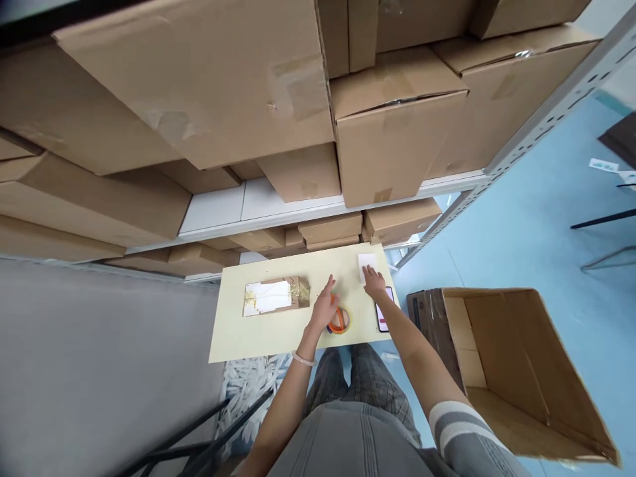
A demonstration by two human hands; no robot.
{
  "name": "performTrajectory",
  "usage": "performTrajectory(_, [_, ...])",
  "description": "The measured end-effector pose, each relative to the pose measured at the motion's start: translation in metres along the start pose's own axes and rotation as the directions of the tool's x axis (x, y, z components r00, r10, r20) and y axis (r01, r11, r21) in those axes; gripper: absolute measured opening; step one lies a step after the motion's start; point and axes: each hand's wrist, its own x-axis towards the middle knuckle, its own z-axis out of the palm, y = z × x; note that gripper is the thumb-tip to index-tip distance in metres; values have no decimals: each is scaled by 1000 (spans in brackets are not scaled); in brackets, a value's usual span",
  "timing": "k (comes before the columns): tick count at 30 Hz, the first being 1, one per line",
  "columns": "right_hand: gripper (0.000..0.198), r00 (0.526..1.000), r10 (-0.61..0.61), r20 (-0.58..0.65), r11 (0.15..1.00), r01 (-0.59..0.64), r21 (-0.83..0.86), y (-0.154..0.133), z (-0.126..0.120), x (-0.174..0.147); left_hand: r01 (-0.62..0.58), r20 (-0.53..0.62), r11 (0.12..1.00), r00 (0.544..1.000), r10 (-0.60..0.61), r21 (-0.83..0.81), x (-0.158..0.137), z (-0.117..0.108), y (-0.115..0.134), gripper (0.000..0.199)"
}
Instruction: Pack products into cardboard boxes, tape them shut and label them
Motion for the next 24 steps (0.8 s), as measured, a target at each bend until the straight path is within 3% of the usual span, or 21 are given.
performTrajectory(8, [70, 998, -58, 12, 988, 60, -143, 5, 4, 0, 112, 46, 994, 993, -111, -12, -5, 0, 5, 65])
performTrajectory(14, [72, 995, -100, 31, 953, 105, -283, 3, -2, 2, 58, 123, 998, 991, -59, 11, 8, 11, 19, 64])
performTrajectory(24, [61, 983, -178, 39, 930, 181, -319, 8, -15, -10, 80, 184, 997, 980, -78, -4, 19, 8, 2, 56])
